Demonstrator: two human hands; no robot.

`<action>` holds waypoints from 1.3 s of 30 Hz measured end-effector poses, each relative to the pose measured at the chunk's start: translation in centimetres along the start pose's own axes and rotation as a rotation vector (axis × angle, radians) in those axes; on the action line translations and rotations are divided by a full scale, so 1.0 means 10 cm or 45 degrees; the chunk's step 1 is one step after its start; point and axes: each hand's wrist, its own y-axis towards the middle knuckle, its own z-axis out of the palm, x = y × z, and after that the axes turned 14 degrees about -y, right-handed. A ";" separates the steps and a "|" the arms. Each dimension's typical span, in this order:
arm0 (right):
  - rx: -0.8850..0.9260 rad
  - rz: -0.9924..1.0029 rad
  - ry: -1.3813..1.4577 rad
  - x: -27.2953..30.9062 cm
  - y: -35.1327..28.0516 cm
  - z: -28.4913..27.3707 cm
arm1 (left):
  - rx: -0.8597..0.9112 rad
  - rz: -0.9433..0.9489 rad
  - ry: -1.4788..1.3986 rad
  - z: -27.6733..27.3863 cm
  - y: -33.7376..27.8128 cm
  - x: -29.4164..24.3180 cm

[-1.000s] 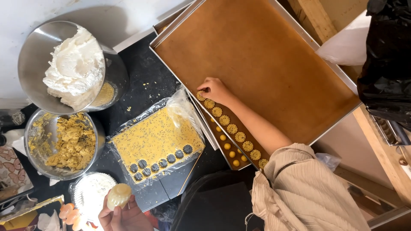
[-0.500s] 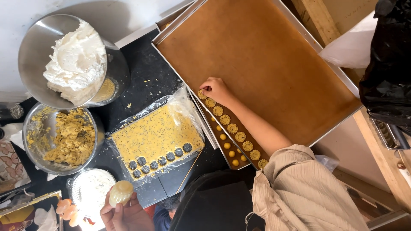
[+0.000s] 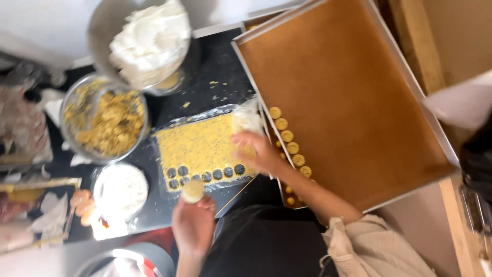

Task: The person uses a handheld mold to shape cookie dough and places the shaped dough onto a large baking tray.

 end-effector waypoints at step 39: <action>0.698 -0.122 -0.942 -0.55 -0.08 0.43 | -0.373 0.198 0.427 -1.39 -0.04 -0.50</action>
